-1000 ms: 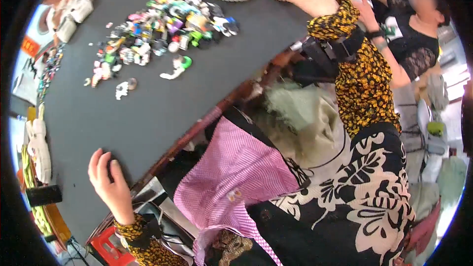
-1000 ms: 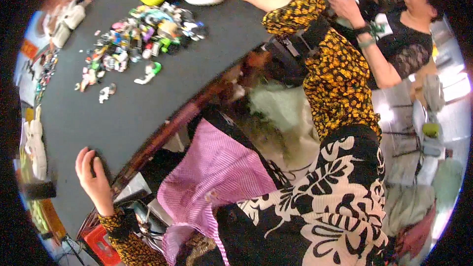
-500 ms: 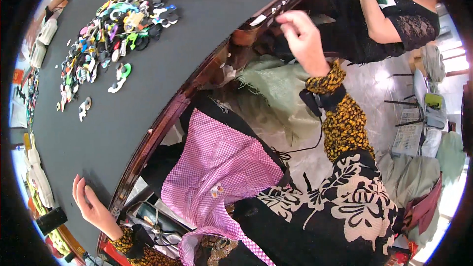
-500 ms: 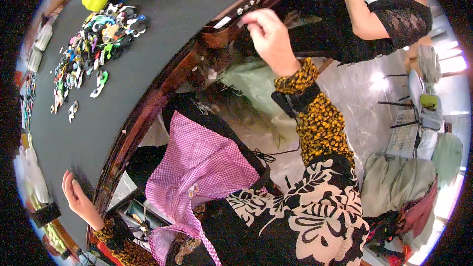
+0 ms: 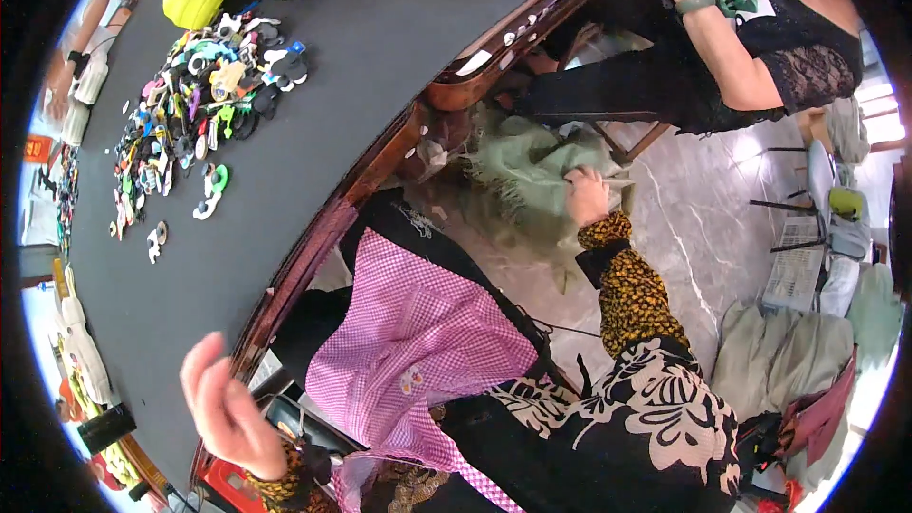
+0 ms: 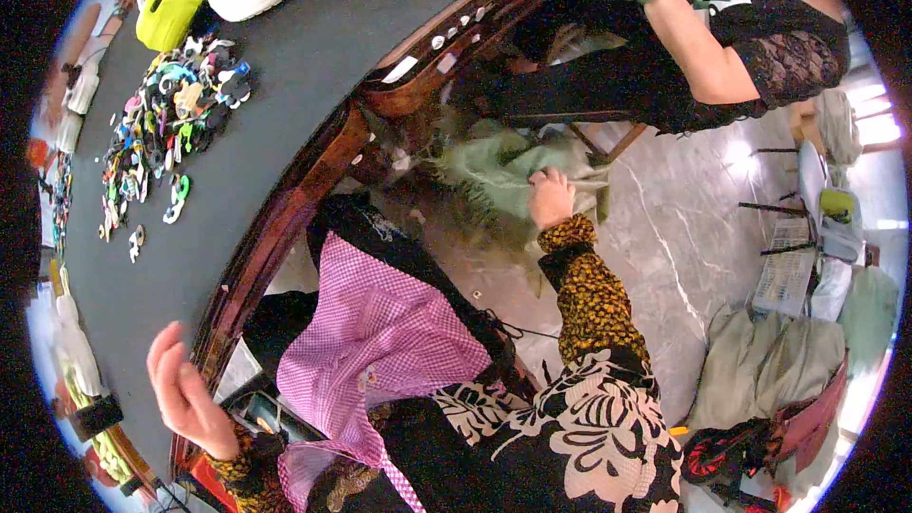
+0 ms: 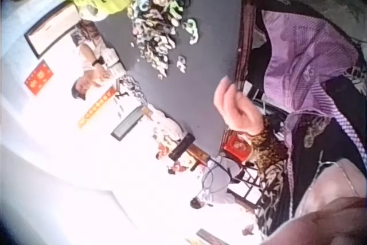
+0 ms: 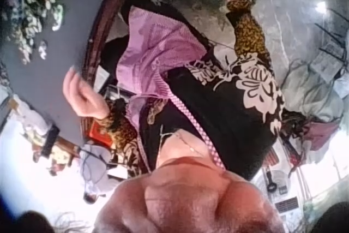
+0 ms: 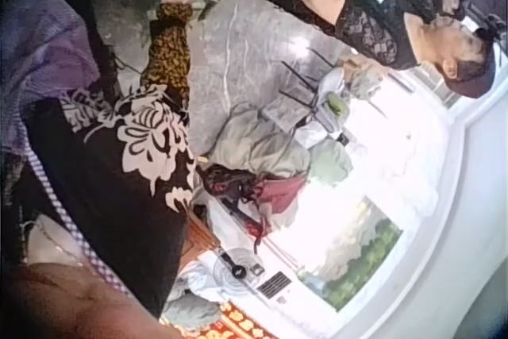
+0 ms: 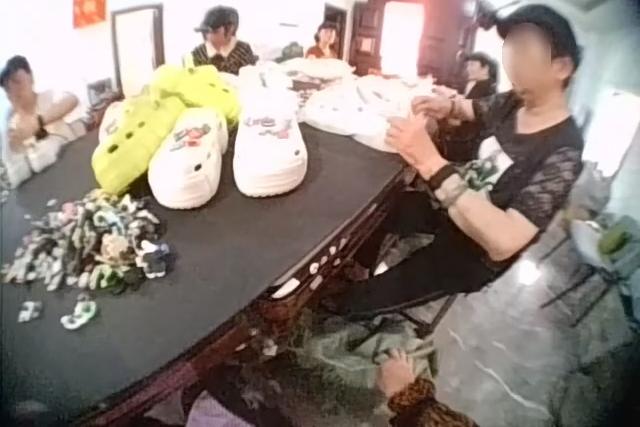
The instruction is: The recorder takes shoes out of plastic bags, applies decorative charms to the holes, and puts them back into bags.
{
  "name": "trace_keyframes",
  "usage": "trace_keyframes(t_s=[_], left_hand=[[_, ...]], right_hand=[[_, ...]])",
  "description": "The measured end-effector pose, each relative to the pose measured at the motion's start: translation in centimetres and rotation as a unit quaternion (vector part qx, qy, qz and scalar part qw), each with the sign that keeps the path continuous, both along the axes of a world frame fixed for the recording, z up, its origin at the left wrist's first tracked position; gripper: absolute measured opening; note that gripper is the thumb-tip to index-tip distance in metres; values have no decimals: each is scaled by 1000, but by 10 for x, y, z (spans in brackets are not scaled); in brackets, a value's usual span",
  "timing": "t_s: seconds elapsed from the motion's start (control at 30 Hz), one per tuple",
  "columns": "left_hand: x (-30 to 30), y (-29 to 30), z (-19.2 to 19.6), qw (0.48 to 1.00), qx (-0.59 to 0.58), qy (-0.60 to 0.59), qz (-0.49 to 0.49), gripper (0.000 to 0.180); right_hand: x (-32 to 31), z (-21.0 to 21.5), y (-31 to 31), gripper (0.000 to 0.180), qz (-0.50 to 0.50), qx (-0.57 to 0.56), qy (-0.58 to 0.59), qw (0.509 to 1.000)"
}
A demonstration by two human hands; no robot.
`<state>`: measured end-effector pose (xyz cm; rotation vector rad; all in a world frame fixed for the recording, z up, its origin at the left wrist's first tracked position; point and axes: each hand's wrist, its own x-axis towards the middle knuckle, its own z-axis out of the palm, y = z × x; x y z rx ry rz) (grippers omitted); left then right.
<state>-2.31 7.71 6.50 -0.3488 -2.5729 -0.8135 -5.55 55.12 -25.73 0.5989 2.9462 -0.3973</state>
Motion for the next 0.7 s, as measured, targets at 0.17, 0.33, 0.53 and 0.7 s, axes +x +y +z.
trace_keyframes(t_s=[0.17, 0.33, 0.53, 0.7], left_hand=[[-27, 53, -26, 977, 10, -125, -172, 21], [-51, 85, -90, 947, 40, -201, -248, 19], [-54, 128, -146, 918, 30, -220, -329, 25], [-56, 158, -175, 932, -53, -186, -308, 38]], right_hand=[[6, 10, 15, 38, -212, -423, 112, 874], [25, 74, -11, 36, -364, -596, 232, 677], [52, 142, -44, 30, -265, -752, 224, 561], [43, 213, -102, 41, -227, -869, 177, 402]])
